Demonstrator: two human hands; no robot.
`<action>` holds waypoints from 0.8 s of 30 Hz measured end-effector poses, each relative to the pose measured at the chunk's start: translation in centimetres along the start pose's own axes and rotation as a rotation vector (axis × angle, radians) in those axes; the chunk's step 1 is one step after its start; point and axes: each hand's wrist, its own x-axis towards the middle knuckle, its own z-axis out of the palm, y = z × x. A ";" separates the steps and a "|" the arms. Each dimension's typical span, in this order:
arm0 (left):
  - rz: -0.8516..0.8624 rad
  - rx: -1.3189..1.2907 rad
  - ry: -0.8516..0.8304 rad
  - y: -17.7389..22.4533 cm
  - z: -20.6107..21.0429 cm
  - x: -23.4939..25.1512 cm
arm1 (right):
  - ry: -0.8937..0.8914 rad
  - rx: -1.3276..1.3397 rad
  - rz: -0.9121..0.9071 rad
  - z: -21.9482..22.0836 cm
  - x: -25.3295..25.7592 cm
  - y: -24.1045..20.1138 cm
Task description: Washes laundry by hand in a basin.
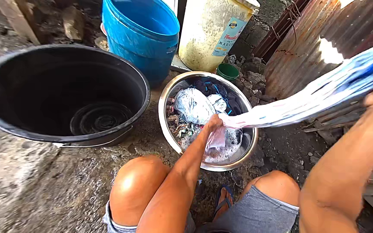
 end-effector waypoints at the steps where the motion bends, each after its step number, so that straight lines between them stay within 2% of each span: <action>1: 0.010 -0.003 0.047 0.4 -0.5 0.7 | -0.001 -0.101 0.198 2.3 -1.7 -0.2; 3: 0.044 0.037 0.092 2.8 -1.4 1.0 | -0.248 -0.225 0.428 6.6 -5.3 3.2; 5: 0.057 0.007 0.158 5.7 -0.9 0.1 | -0.694 -0.365 0.533 11.7 -9.0 7.9; 6: 0.086 -0.043 0.192 6.7 -0.3 -0.4 | -0.846 -0.366 0.572 14.4 -11.2 9.6; 7: 0.117 -0.095 0.205 7.6 0.2 -1.0 | -0.916 -0.313 0.604 16.8 -13.6 10.8; 9: 0.176 -0.228 0.209 9.9 0.6 -2.3 | -0.908 -0.117 0.577 20.1 -16.8 11.7; 10: 0.205 -0.303 0.204 10.8 0.5 -2.8 | -0.876 -0.004 0.548 21.4 -17.7 11.5; 13: 0.267 -0.482 0.151 13.8 0.0 -4.8 | -0.614 0.346 0.595 25.5 -20.3 10.3; 16: 0.361 -0.677 0.054 16.7 -0.6 -7.2 | -0.329 0.498 0.690 29.2 -22.8 10.3; 18: 0.492 -0.738 -0.012 16.8 -1.0 -9.4 | -0.161 0.634 0.694 30.4 -23.2 10.5; 20: 0.604 -0.834 -0.082 16.0 -1.1 -9.6 | -0.011 0.861 0.780 30.4 -22.6 9.7; 22: 0.603 -1.039 -0.071 14.7 -1.2 -7.5 | 0.146 1.133 0.957 29.4 -20.9 7.4; 24: 0.502 -1.224 0.048 13.2 -1.7 -4.5 | 0.310 1.442 0.995 28.1 -19.4 6.6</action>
